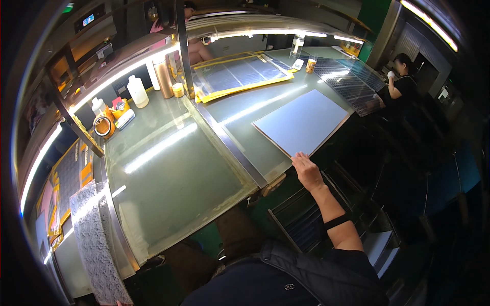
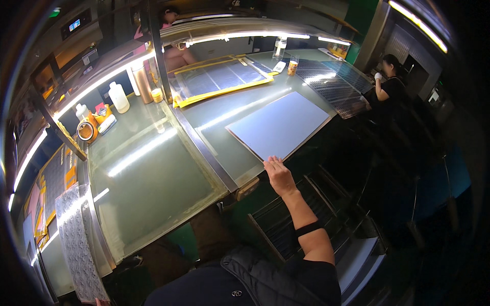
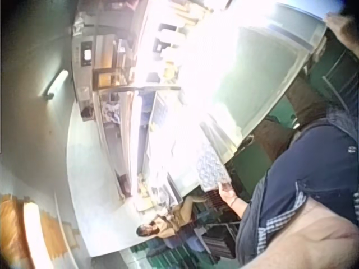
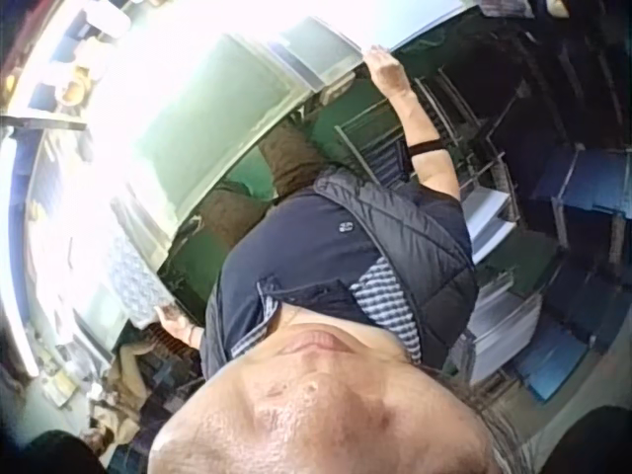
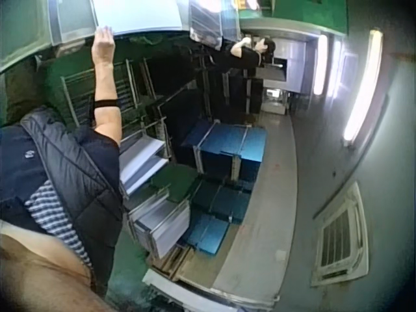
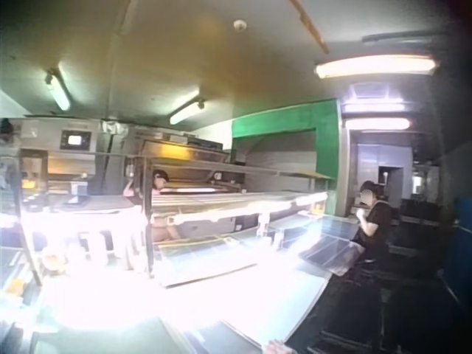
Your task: The person is assembling or inspecting flat electronic panels on a light table.
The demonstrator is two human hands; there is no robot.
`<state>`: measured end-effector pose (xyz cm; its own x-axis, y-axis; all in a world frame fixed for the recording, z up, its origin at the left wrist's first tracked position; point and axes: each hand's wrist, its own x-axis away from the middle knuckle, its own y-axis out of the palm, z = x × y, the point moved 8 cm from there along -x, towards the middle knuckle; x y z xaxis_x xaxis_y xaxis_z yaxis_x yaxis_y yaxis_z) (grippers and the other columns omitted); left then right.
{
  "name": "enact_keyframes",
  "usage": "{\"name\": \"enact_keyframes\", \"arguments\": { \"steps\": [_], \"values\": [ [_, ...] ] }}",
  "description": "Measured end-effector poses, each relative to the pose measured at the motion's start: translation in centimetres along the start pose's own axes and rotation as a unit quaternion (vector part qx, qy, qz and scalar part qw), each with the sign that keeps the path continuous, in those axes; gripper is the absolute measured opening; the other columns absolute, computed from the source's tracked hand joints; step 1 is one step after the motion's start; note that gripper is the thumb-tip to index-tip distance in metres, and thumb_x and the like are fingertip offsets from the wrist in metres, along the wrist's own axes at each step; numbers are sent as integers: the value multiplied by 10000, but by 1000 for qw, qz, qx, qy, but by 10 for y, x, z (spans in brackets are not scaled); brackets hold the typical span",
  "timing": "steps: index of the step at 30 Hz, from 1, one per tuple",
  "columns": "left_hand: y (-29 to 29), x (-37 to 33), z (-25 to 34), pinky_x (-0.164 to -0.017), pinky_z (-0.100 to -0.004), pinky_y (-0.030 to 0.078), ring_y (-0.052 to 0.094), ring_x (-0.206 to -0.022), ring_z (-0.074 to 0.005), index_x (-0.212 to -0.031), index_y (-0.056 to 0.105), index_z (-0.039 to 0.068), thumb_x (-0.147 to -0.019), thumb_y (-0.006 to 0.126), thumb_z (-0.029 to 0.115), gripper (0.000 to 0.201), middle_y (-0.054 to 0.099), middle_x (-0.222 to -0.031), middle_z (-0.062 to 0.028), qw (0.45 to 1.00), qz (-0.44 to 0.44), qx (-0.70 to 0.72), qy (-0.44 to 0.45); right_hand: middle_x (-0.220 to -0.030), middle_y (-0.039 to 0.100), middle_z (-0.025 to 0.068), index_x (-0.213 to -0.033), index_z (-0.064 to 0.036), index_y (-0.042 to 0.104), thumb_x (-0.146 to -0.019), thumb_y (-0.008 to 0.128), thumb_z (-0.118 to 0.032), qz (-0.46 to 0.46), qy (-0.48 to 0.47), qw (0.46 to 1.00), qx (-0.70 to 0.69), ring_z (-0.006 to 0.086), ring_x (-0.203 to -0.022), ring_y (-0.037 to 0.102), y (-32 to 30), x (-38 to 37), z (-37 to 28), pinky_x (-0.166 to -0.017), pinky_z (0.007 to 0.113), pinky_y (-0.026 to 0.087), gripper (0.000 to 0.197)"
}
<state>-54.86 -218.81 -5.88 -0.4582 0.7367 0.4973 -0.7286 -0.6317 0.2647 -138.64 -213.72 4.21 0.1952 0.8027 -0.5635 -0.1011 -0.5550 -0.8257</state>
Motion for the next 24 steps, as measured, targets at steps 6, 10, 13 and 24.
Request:
{"name": "enact_keyframes", "arguments": {
  "steps": [6, 10, 13, 24],
  "values": [
    [-20, -15, -2, -687, -266, 447, 544, -721, -191, -913, 579, -83, -869, 516, 209, 302, 588, -819, -114, 999, -9, -37, 19, -863, 596, 135, -947, -35, 592, -695, 691, -298, 141, 250, 953, -93, 308, -831, 552, -39, 0, 47, -760, 373, 435, 379],
    [-31, -30, 1, -678, -267, 445, 540, -711, -187, -904, 582, -77, -866, 523, 215, 300, 584, -809, -108, 997, -21, -65, 30, -746, 549, 78, -826, 19, 512, -712, 694, -355, 151, 506, 844, -94, 208, -727, 557, -20, 31, 91, -663, 327, 472, 431],
    [-46, -35, 1, -671, -267, 443, 536, -704, -184, -898, 585, -73, -864, 529, 219, 299, 581, -802, -103, 996, -22, -81, 39, -726, 541, 69, -849, 26, 470, -680, 740, -312, -38, 626, 635, -451, 137, -593, 543, 44, 40, 70, -521, 259, 491, 464],
    [-31, 1, 10, -688, -265, 431, 527, -739, -171, -929, 581, -48, -853, 548, 275, 333, 574, -826, -98, 993, 20, -108, 52, -693, 551, 36, -791, -32, 551, -749, 662, -94, 106, 632, 513, -572, 120, -601, 544, 51, 45, 73, -540, 224, 488, 134]
  ]
}}
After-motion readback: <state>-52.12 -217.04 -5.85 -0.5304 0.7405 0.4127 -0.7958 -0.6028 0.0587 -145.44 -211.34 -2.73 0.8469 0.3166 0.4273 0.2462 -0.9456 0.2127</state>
